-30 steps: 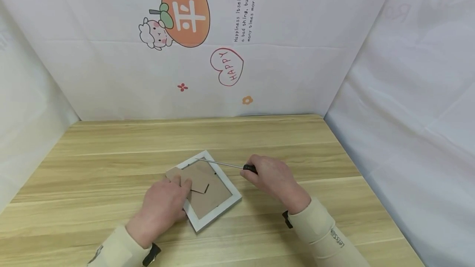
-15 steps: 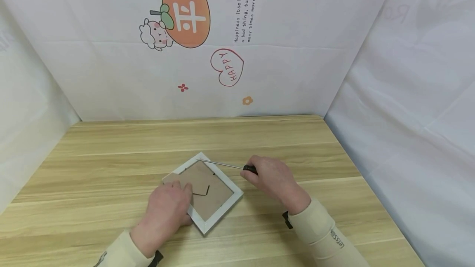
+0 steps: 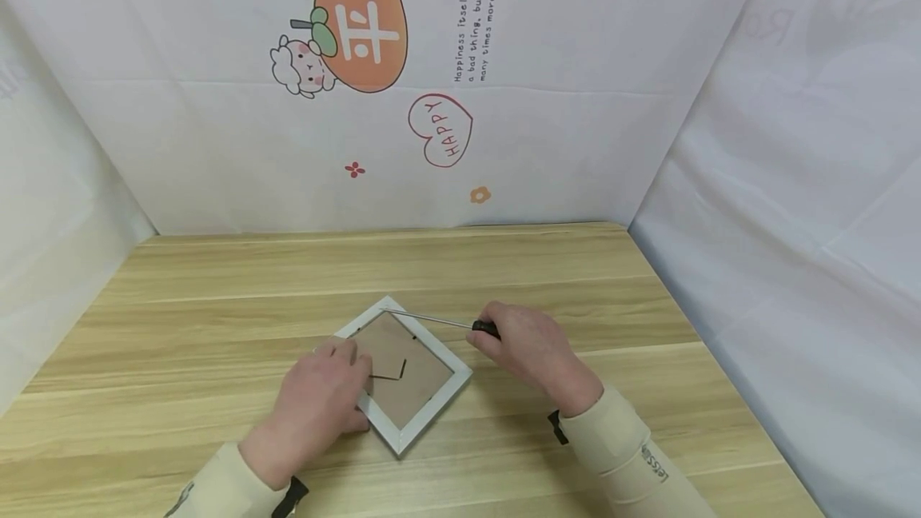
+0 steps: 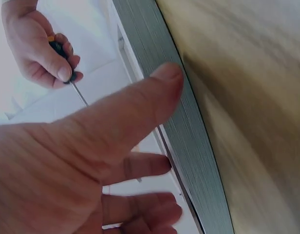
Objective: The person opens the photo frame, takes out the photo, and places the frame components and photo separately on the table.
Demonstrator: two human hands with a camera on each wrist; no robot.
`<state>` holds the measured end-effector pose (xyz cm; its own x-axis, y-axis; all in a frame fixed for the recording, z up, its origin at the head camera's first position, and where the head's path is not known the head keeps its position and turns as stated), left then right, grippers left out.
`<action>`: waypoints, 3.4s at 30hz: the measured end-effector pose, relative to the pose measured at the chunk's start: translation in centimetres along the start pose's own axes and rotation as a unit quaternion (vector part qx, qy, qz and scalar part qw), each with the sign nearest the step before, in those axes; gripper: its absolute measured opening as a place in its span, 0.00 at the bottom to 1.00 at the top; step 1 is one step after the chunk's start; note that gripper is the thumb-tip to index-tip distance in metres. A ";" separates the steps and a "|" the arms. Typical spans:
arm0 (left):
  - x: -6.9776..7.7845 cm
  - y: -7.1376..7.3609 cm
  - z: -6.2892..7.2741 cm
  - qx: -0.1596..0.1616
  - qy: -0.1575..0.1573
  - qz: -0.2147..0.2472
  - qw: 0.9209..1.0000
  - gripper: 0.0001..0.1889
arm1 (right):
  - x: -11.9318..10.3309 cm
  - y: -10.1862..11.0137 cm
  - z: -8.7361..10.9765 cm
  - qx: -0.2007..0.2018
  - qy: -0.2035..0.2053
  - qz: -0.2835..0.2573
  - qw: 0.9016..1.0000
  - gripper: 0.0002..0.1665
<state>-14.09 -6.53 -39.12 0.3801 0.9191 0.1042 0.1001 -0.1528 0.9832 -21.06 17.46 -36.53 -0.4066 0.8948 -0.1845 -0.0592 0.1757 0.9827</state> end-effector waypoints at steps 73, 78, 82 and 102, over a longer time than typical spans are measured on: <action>-0.1 -0.4 0.3 0.122 -0.048 -0.024 0.991 0.25 | 0.5 -0.6 -0.2 -0.005 -0.011 0.012 1.000 0.12; 0.0 -0.4 0.4 0.138 -0.045 -0.034 0.989 0.27 | 0.5 -0.7 -0.1 -0.003 -0.013 0.011 1.000 0.12; 0.2 -0.3 0.4 0.158 -0.047 -0.060 0.985 0.29 | 0.5 -0.9 -0.2 -0.003 -0.014 0.013 1.000 0.11; 0.1 -0.5 0.4 0.129 -0.004 -0.011 0.992 0.24 | 0.1 -1.1 -0.5 0.000 -0.004 0.023 1.000 0.12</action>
<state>-13.71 -6.47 -39.66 0.3829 0.9203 0.0802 0.3400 -0.2211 0.9141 -21.51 17.12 -37.63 -0.4013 0.9053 -0.1391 -0.0406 0.1341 0.9901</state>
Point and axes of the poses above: each hand's wrist, its own z-axis away from the middle knuckle, its own y-axis out of the back of the hand, x = y × z, the point moved 6 cm from there along -z, towards the middle knuckle, and after that the axes turned 12 degrees about z, right-handed, at the moved point
